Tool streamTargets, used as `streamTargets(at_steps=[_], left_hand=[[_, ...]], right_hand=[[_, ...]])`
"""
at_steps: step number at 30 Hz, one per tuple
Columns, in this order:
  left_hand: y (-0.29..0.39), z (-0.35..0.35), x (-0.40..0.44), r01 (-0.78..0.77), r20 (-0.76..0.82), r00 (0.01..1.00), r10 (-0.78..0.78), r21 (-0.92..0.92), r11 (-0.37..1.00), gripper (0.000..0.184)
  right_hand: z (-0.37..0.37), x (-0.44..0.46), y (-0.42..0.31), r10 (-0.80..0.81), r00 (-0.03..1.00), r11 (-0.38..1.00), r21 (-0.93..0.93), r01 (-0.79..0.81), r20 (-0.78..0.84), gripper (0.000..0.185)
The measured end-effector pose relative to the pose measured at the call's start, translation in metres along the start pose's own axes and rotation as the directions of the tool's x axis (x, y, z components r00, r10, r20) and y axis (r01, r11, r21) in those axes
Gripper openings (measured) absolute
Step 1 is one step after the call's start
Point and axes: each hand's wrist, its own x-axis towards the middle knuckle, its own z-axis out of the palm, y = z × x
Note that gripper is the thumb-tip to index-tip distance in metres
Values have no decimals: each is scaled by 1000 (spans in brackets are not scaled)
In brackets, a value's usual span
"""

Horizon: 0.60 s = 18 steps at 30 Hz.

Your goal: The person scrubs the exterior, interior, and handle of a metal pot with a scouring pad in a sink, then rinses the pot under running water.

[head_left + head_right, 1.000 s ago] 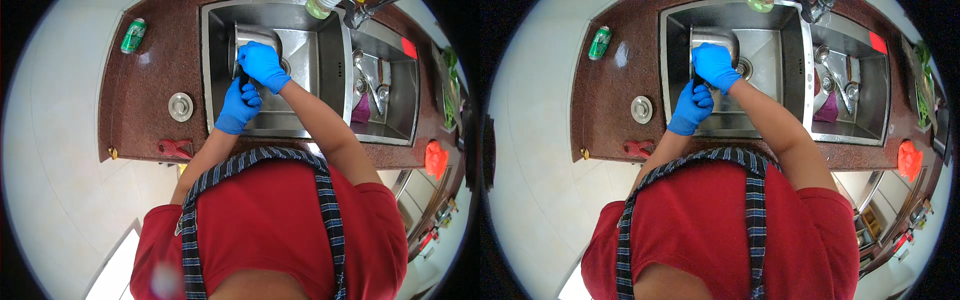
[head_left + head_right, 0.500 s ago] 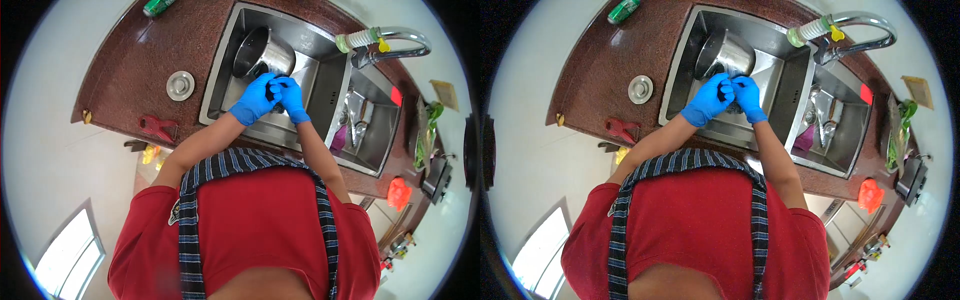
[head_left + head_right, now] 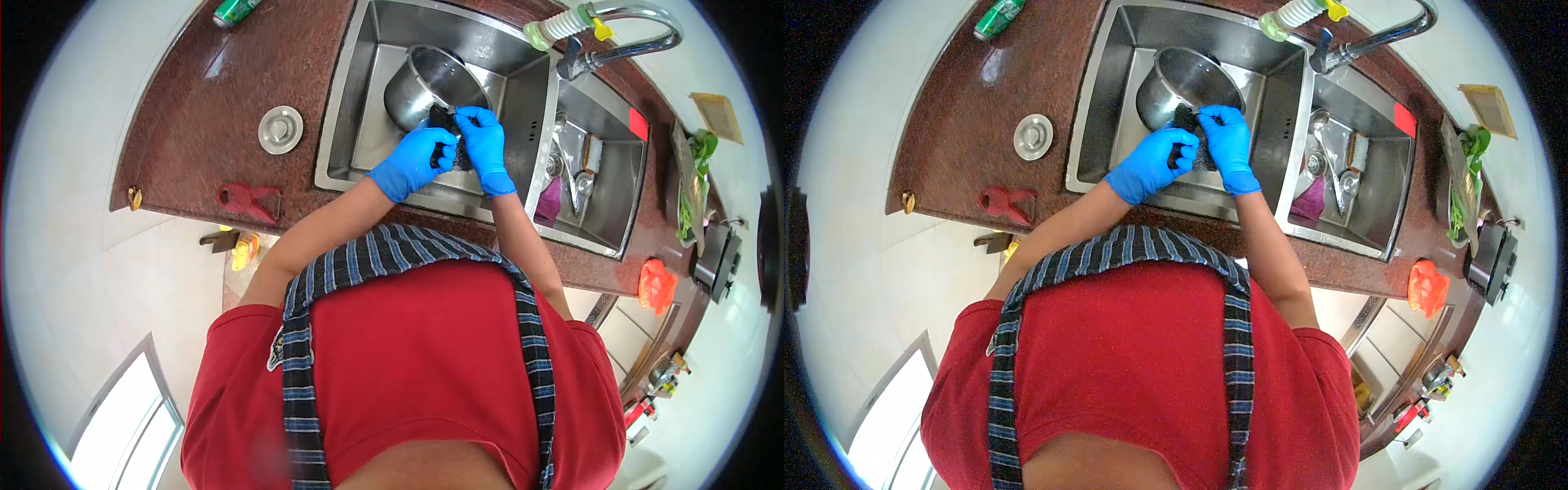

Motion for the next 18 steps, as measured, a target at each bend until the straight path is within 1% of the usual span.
streamTargets(at_steps=[1, 2, 3, 5, 6, 7, 9, 10, 11, 12, 13, 14, 15, 17, 18], left_hand=[[2, -2, 1, 90, 63, 994, -86, -72, 993, 7], [1, -3, 4, 187, 130, 977, -170, -137, 973, 8], [0, -3, 7, 196, 135, 975, -178, -130, 972, 8], [0, 2, 10, 199, 96, 976, -193, -51, 979, 10], [1, 5, 12, 205, 101, 975, -199, -47, 978, 10], [3, 7, 14, 181, 84, 981, -177, -39, 983, 10], [3, 7, 19, 159, 71, 985, -156, -28, 987, 10], [1, 2, 23, 178, 109, 979, -170, -68, 982, 8], [5, 2, 25, 194, 148, 973, -178, -102, 976, 9], [7, 0, 24, 195, 148, 973, -180, -91, 977, 9], [8, -2, 20, 219, 187, 964, -187, -167, 961, 11], [9, -4, 16, 246, 226, 955, -192, -242, 939, 17], [12, -8, 12, 254, 220, 954, -203, -234, 939, 17], [21, -16, 7, 354, 254, 925, -282, -308, 883, 30], [23, -19, 6, 357, 248, 925, -289, -301, 884, 30]], right_hand=[[1, 1, -6, -99, 995, 982, -161, 98, 5, 10], [0, 3, -10, -190, 981, 929, -319, 188, 24, 8], [-1, 7, -15, -188, 982, 929, -321, 182, 12, 8], [1, 18, -31, -331, 928, 772, -517, 369, 169, 6], [3, 27, -30, -377, 898, 715, -544, 438, 228, 7], [4, 31, -35, -375, 900, 715, -549, 433, 221, 7], [3, 35, -44, -359, 891, 654, -607, 453, 277, 7], [3, 33, -43, -334, 903, 692, -581, 429, 269, 8], [2, 33, -36, -341, 903, 693, -580, 429, 261, 8], [2, 29, -22, -334, 921, 821, -418, 389, 200, 9], [1, 23, -13, -310, 940, 913, -232, 336, 141, 10], [-1, 18, -5, -334, 935, 898, -262, 354, 117, 11], [-6, 14, 3, -328, 939, 903, -257, 345, 107, 11], [-14, 5, 9, -215, 972, 956, -183, 229, 94, 9], [-18, 2, 12, -103, 992, 988, -111, 111, 69, 10]])
